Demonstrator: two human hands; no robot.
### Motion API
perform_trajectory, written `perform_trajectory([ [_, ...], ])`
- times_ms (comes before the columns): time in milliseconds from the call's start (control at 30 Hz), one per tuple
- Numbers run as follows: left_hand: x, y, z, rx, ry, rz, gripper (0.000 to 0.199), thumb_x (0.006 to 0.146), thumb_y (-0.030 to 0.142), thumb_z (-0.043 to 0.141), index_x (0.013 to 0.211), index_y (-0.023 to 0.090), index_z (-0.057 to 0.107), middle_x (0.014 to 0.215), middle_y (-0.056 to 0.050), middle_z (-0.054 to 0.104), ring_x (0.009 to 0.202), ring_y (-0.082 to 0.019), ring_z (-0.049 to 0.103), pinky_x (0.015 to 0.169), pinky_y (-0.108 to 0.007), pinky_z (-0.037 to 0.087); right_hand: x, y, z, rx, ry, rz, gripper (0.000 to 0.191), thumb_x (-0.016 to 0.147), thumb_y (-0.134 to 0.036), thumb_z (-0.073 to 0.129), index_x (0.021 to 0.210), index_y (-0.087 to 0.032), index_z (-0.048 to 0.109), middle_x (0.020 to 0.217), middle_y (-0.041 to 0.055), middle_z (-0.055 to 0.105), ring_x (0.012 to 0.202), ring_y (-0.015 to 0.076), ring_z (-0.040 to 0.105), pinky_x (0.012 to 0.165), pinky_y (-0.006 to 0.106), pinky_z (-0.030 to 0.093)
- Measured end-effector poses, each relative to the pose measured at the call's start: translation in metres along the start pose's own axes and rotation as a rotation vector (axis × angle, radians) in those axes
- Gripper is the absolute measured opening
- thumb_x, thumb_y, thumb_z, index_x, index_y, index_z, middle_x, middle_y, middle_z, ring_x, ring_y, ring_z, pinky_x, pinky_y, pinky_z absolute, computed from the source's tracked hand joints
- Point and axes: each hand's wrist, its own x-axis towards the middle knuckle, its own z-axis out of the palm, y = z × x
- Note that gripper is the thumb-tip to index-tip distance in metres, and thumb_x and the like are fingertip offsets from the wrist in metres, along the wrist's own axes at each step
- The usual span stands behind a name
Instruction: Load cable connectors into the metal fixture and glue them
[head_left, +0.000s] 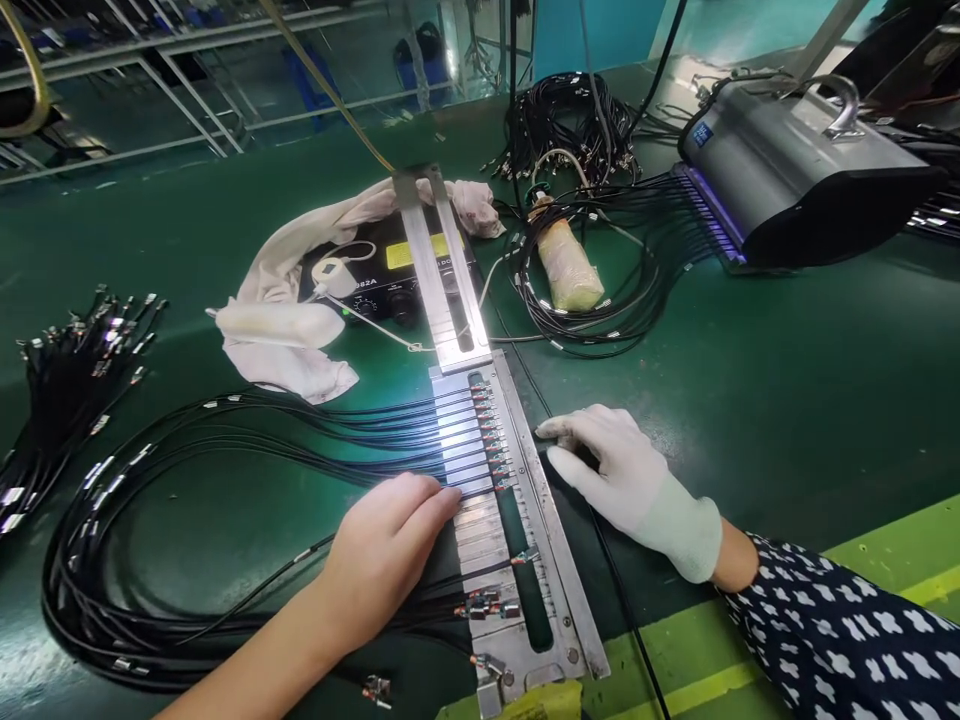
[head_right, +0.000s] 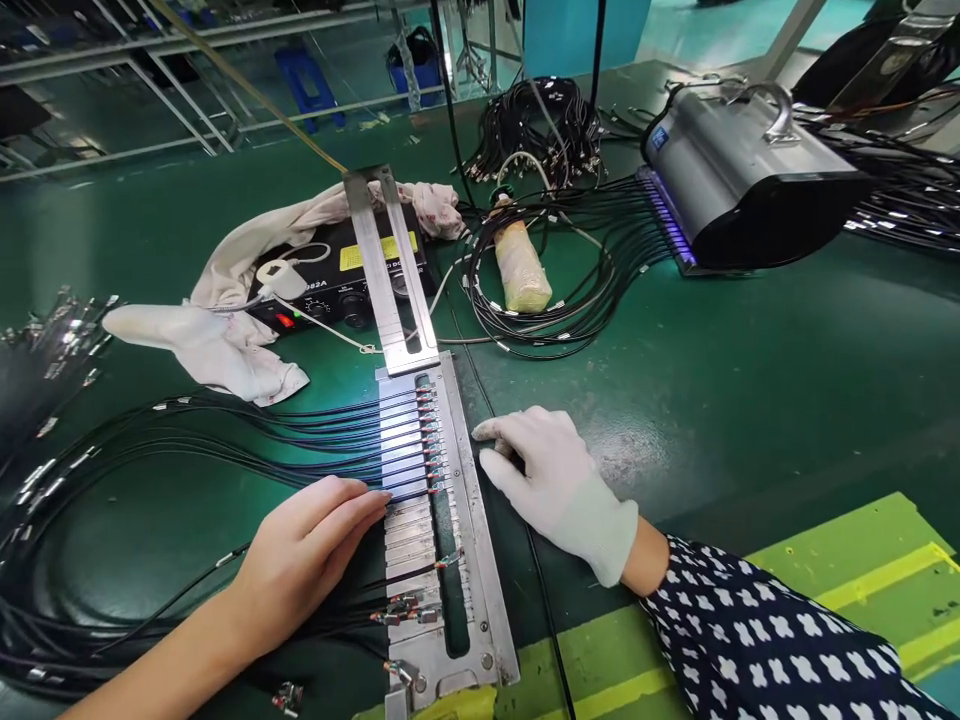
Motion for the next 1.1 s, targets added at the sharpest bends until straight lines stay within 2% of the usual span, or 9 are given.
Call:
perform_trajectory([
  [167,0.000,0.000,0.000,-0.055,0.013,-0.024,0.018,0.094,0.008,0.048,0.108,0.016,0.057,0.089,-0.006,0.062,0.077,-0.015,0.056,0.068,-0.025,0.046,0.000,-0.001,-0.001,0.002,0.003,-0.002,0.017,0.094,-0.025,0.053,0.105,-0.025,0.065,0.083,0.0019,0.065,0.085,0.0222,0.058,0.082,0.040,0.041],
  [367,-0.002,0.000,0.001,0.051,0.048,0.113,0.021,0.094,0.007,0.047,0.113,0.010,0.058,0.094,-0.010,0.062,0.079,-0.018,0.053,0.067,-0.031,0.045,0.000,-0.001,-0.002,0.021,-0.016,0.011,0.017,0.093,-0.022,0.054,0.107,-0.025,0.064,0.088,0.0020,0.066,0.088,0.0222,0.058,0.084,0.041,0.041],
  [500,0.002,0.001,0.003,-0.124,0.055,0.020,0.023,0.090,0.000,0.051,0.110,0.010,0.058,0.093,-0.008,0.058,0.081,-0.015,0.052,0.069,-0.026,0.045,0.000,0.000,-0.002,0.017,-0.009,0.010,0.017,0.093,-0.020,0.055,0.107,-0.025,0.064,0.087,0.0004,0.065,0.087,0.0209,0.057,0.084,0.040,0.041],
  [600,-0.001,0.000,0.003,-0.209,0.010,-0.007,0.027,0.091,-0.001,0.049,0.114,0.011,0.057,0.098,-0.008,0.057,0.087,-0.014,0.052,0.075,-0.025,0.046,0.000,0.000,-0.001,0.021,-0.004,0.004,0.017,0.093,-0.021,0.055,0.107,-0.026,0.064,0.087,-0.0007,0.065,0.087,0.0198,0.057,0.084,0.039,0.040],
  [767,-0.020,-0.002,-0.002,-0.029,-0.089,-0.053,0.044,0.092,0.000,0.044,0.130,0.019,0.055,0.115,-0.011,0.050,0.106,-0.022,0.048,0.090,-0.037,0.038,-0.001,0.002,-0.001,0.029,0.001,-0.010,0.016,0.093,-0.020,0.056,0.106,-0.026,0.064,0.086,-0.0017,0.065,0.086,0.0184,0.057,0.084,0.038,0.040],
  [833,-0.026,-0.001,-0.004,0.053,-0.102,-0.063,0.048,0.092,0.000,0.042,0.134,0.022,0.054,0.109,-0.009,0.050,0.101,-0.022,0.047,0.087,-0.039,0.035,-0.001,0.003,0.000,0.027,0.009,-0.027,0.015,0.094,-0.021,0.057,0.106,-0.026,0.064,0.087,-0.0022,0.066,0.087,0.0183,0.058,0.085,0.038,0.039],
  [933,-0.022,0.001,-0.004,0.055,-0.107,-0.020,0.046,0.093,0.002,0.041,0.134,0.018,0.052,0.101,-0.008,0.052,0.091,-0.020,0.047,0.079,-0.036,0.035,0.000,0.004,0.001,0.026,0.021,-0.030,0.013,0.094,-0.022,0.057,0.104,-0.026,0.065,0.087,-0.0028,0.067,0.087,0.0182,0.058,0.085,0.039,0.039],
  [1033,-0.005,0.005,0.000,0.038,-0.086,0.027,0.034,0.094,0.006,0.042,0.122,0.015,0.058,0.095,-0.007,0.055,0.084,-0.019,0.047,0.074,-0.035,0.035,0.001,0.004,0.001,0.022,0.023,-0.030,0.013,0.094,-0.022,0.057,0.103,-0.026,0.066,0.087,-0.0021,0.068,0.087,0.0190,0.059,0.085,0.039,0.040],
  [1100,0.010,0.009,0.004,0.085,-0.091,0.056,0.033,0.095,0.009,0.040,0.122,0.016,0.058,0.092,-0.007,0.056,0.081,-0.020,0.048,0.073,-0.036,0.035,0.001,0.004,0.001,0.020,0.029,-0.026,0.014,0.094,-0.021,0.057,0.102,-0.026,0.067,0.090,-0.0010,0.069,0.088,0.0200,0.059,0.086,0.040,0.041],
])
